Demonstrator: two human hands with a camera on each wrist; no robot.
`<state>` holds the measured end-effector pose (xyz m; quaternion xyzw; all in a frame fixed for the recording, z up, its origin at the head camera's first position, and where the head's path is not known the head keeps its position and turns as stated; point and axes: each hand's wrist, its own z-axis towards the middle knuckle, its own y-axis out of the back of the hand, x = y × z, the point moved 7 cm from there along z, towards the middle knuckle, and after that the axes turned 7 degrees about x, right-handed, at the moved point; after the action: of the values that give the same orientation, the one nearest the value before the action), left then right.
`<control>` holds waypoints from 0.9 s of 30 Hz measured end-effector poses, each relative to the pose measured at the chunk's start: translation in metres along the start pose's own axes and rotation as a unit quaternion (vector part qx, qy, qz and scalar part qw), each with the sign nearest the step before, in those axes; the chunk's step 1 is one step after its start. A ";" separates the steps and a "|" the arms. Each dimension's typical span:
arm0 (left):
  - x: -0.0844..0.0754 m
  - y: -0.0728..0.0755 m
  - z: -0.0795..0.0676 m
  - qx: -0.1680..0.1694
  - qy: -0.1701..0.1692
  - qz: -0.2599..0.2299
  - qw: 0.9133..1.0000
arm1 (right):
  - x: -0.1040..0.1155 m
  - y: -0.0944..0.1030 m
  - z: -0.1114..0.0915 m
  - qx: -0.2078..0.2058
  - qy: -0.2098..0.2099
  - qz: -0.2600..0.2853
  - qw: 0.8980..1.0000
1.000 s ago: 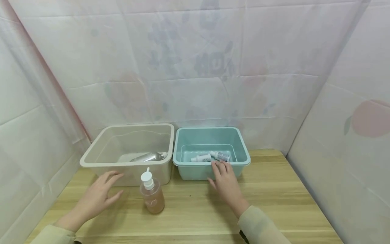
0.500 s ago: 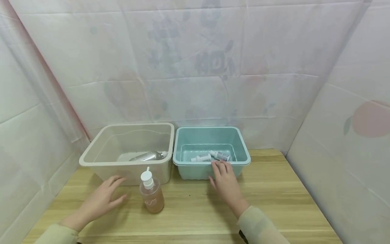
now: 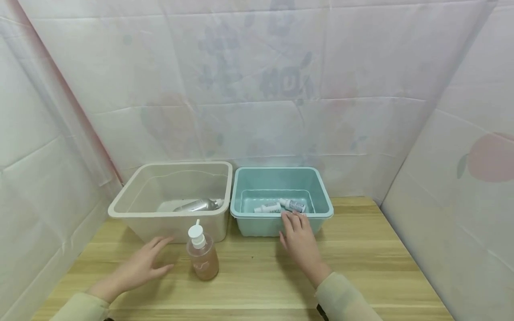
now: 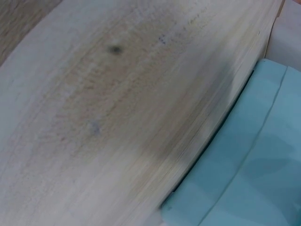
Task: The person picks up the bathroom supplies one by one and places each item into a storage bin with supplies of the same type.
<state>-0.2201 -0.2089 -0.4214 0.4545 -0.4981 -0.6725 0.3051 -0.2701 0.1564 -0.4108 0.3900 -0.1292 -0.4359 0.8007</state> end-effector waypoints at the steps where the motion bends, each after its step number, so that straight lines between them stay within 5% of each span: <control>1: 0.001 -0.002 0.000 0.012 0.006 -0.020 1.000 | 0.000 0.000 0.000 -0.001 0.000 0.001 1.000; 11: 0.001 -0.013 0.002 0.036 0.007 -0.174 0.984 | 0.000 -0.001 -0.001 0.002 -0.004 -0.001 1.000; 19: -0.001 -0.029 0.010 0.075 0.002 -0.353 0.933 | -0.001 -0.002 0.000 0.009 -0.010 -0.004 1.000; 27: -0.009 -0.041 0.014 0.084 0.006 -0.420 0.903 | -0.001 -0.005 -0.001 0.003 -0.006 -0.001 1.000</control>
<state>-0.2277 -0.1831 -0.4561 0.6493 -0.3136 -0.6915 -0.0424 -0.2726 0.1564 -0.4150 0.3898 -0.1349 -0.4389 0.7983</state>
